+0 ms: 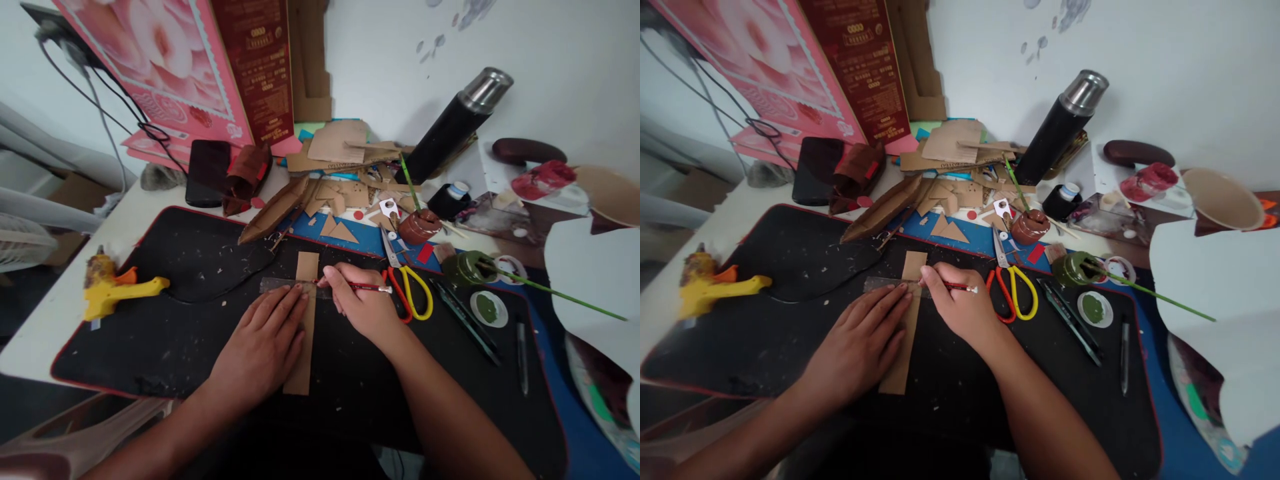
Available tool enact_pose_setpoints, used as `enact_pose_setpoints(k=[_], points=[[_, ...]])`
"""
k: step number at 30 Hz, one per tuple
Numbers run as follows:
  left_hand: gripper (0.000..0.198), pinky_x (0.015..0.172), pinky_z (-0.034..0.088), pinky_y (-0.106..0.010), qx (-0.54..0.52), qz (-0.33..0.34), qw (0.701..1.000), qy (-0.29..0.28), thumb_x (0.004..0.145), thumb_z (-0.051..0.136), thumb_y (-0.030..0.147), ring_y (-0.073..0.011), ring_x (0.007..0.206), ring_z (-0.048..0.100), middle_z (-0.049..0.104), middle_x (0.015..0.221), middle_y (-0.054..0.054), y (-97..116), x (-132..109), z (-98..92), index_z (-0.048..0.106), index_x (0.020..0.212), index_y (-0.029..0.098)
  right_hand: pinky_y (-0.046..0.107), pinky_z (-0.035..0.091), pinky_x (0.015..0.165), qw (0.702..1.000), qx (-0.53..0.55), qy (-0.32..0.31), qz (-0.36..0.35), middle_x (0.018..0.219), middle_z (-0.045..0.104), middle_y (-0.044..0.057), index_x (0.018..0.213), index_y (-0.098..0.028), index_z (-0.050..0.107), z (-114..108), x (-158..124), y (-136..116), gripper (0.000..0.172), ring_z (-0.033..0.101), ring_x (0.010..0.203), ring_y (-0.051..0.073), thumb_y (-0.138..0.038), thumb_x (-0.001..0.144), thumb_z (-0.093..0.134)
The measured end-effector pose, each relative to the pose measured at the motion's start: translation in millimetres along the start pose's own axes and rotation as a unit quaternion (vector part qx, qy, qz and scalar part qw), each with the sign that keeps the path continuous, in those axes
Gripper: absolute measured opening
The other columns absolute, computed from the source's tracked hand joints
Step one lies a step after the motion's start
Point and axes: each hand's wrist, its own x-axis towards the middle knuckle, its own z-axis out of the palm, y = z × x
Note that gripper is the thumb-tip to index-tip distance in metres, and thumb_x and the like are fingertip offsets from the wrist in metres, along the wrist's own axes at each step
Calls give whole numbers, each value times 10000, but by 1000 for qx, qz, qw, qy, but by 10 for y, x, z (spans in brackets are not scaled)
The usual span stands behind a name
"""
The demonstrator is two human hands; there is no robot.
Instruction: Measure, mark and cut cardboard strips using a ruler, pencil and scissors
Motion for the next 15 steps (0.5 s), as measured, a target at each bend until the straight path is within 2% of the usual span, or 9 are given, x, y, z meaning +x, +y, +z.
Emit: enact_pose_setpoints(k=[3,5,10,15], points=[[455,1169,510,-478,-3,-3,1000,1,1101,487,264,-322,1392,618,677,1538,-147,-5,-9,8,640,1499,105,314,538,710,999,-40,28,-24,733,790,29,815,-250,741,-36,-1,1,441,777,725,205,-465,1138,531],[458,1169,512,-485,-7,-2,1000,-1,1093,507,256,-325,1396,615,671,1545,-154,-5,-13,11,637,1501,94,318,547,739,997,-53,45,-39,797,821,42,805,-250,742,-51,-5,4,437,794,769,213,-450,1135,537],[462,1163,519,-492,-4,1,1000,8,1094,506,249,-320,1393,613,674,1539,-157,-7,-39,36,625,1512,91,308,553,714,998,-15,53,-34,573,670,0,824,-244,739,-53,-31,-30,441,727,631,201,-479,1134,530],[434,1123,533,-494,-13,2,1000,23,1093,520,258,-326,1367,633,702,1490,-164,-14,-84,60,654,1484,125,269,481,582,998,11,53,-38,539,602,-27,854,-224,758,-48,-52,-63,453,623,511,156,-516,1122,536]])
